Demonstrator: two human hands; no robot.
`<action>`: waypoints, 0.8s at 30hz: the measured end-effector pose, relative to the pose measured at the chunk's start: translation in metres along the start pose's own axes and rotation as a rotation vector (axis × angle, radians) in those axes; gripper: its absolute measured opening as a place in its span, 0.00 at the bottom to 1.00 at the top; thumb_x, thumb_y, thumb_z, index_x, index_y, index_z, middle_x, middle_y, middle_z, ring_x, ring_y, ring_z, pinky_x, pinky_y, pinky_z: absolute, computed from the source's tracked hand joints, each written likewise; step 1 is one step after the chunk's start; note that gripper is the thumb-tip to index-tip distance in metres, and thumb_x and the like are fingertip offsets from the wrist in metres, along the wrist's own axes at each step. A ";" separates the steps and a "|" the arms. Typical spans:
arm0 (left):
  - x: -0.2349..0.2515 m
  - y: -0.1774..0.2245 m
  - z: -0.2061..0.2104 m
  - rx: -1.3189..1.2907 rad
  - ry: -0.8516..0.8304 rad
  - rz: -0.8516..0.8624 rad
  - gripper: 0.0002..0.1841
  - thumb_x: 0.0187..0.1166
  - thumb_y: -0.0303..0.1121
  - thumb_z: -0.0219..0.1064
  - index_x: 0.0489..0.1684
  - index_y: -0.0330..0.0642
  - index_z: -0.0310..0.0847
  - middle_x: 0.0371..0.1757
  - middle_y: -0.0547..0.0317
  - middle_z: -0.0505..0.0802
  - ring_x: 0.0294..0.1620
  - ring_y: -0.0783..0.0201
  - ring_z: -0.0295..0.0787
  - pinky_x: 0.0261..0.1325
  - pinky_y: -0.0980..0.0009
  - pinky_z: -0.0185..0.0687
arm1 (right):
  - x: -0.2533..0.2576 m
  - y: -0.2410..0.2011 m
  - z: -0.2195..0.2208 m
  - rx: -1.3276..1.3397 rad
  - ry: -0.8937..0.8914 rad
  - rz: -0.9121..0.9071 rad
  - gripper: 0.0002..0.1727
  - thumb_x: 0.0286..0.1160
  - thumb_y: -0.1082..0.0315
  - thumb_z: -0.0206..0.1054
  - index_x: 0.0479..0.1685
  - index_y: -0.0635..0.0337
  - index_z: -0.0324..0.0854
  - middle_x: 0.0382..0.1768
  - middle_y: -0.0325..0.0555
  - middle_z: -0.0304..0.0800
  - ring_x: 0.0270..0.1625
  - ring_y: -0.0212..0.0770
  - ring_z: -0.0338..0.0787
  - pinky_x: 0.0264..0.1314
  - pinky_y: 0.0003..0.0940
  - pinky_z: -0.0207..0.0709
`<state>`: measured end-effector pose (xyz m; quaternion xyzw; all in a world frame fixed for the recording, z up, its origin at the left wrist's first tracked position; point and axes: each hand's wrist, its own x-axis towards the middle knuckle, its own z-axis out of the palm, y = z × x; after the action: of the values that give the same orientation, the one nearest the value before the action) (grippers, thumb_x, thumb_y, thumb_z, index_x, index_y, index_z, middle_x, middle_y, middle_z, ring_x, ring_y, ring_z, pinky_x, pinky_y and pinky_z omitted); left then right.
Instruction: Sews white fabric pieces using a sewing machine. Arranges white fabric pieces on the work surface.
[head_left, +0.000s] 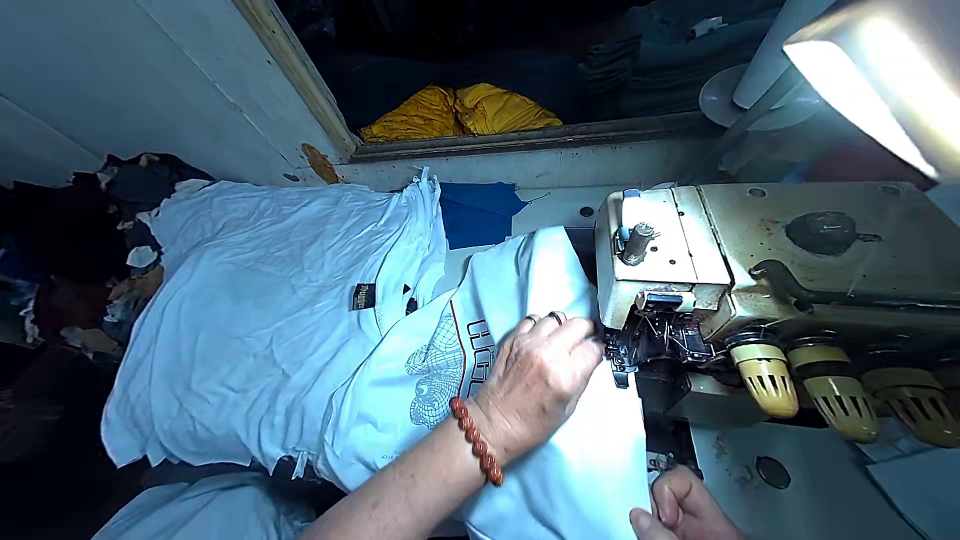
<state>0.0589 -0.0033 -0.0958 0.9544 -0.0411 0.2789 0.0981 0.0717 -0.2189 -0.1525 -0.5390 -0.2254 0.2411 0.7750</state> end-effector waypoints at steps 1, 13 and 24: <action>0.005 -0.005 0.002 0.001 0.013 -0.014 0.08 0.78 0.29 0.65 0.31 0.42 0.91 0.42 0.54 0.93 0.40 0.56 0.89 0.40 0.62 0.83 | 0.006 -0.006 0.001 -0.018 0.004 -0.007 0.18 0.63 0.81 0.66 0.34 0.41 0.74 0.24 0.17 0.79 0.25 0.13 0.78 0.27 0.11 0.73; 0.019 -0.044 0.006 0.072 0.253 -0.279 0.11 0.80 0.28 0.66 0.52 0.37 0.92 0.44 0.50 0.96 0.46 0.53 0.94 0.52 0.56 0.86 | 0.048 -0.029 0.015 -0.302 0.096 -0.105 0.18 0.54 0.87 0.64 0.25 0.48 0.69 0.16 0.18 0.72 0.17 0.12 0.69 0.19 0.08 0.64; -0.194 0.005 -0.057 -0.163 -0.347 -1.030 0.12 0.81 0.33 0.64 0.50 0.34 0.89 0.24 0.48 0.90 0.26 0.50 0.88 0.37 0.48 0.85 | 0.045 -0.023 0.009 -0.184 0.063 -0.041 0.20 0.61 0.88 0.64 0.29 0.47 0.69 0.16 0.17 0.75 0.18 0.12 0.73 0.21 0.09 0.69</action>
<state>-0.1348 0.0083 -0.1521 0.8724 0.3944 0.0291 0.2873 0.1050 -0.1917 -0.1235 -0.6105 -0.2329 0.1863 0.7337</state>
